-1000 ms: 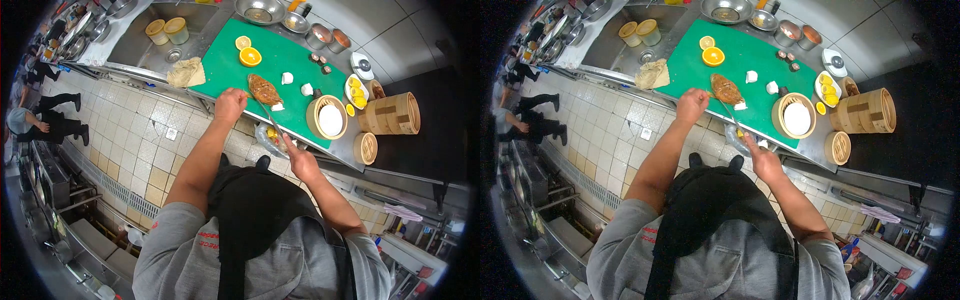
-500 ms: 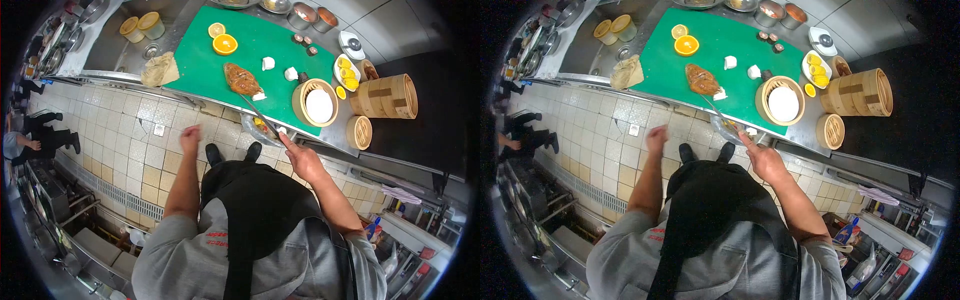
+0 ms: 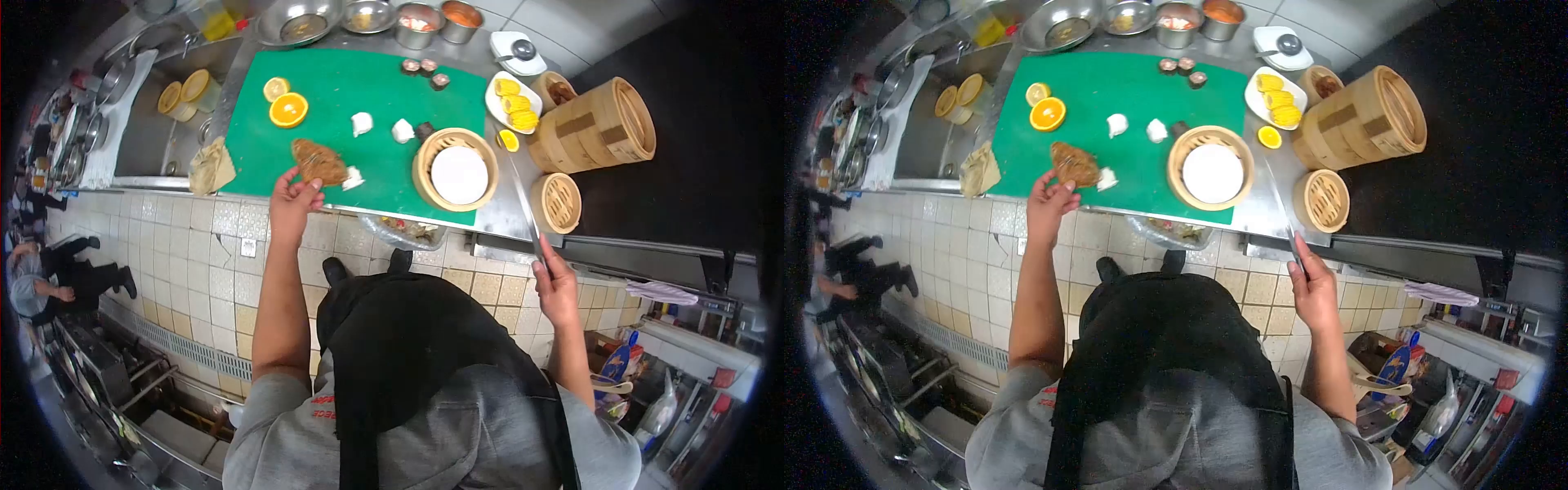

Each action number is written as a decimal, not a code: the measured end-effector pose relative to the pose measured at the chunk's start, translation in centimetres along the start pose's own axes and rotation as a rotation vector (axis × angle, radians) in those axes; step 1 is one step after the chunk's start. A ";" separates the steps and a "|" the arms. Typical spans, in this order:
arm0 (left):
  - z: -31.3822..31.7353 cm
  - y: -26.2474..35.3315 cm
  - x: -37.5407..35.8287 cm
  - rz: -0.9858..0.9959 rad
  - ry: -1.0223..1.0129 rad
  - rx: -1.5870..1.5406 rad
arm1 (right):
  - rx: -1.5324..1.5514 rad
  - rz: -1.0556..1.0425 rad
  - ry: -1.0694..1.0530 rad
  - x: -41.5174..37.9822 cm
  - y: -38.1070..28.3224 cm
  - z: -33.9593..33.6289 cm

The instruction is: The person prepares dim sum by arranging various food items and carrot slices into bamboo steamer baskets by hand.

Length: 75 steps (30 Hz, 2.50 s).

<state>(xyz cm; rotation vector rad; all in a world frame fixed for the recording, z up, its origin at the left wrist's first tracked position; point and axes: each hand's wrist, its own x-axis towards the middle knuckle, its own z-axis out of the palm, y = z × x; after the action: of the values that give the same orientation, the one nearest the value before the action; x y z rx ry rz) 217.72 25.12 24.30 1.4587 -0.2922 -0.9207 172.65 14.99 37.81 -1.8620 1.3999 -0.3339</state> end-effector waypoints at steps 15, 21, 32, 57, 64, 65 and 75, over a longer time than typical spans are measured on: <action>-1.0 3.2 4.0 0.347 -0.041 0.674 | -0.529 -0.311 0.344 10.0 4.9 7.3; -1.2 5.4 6.0 0.311 -0.320 0.687 | -0.156 -0.573 0.001 9.9 -13.5 15.8; 0.0 8.1 8.8 -0.166 -0.522 0.326 | -0.067 -0.427 -0.040 16.8 -17.7 25.3; 18.4 4.6 3.1 0.538 -0.657 0.816 | -0.212 -0.372 0.444 12.8 -3.8 7.7; 18.6 6.7 3.0 0.455 -0.611 0.676 | -0.172 -0.397 0.444 12.3 -5.9 5.5; 18.5 7.1 2.7 0.510 -0.618 0.690 | -0.130 -0.364 0.464 11.9 -6.3 5.3; 20.4 8.7 -0.4 0.543 -0.823 0.594 | 0.092 -0.369 0.404 11.1 -8.6 6.0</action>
<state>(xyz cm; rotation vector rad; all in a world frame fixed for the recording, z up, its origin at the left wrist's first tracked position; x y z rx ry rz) 206.68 9.54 35.55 1.3252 -1.5971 -0.9738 186.36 8.35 37.26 -2.0473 1.2555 -0.9878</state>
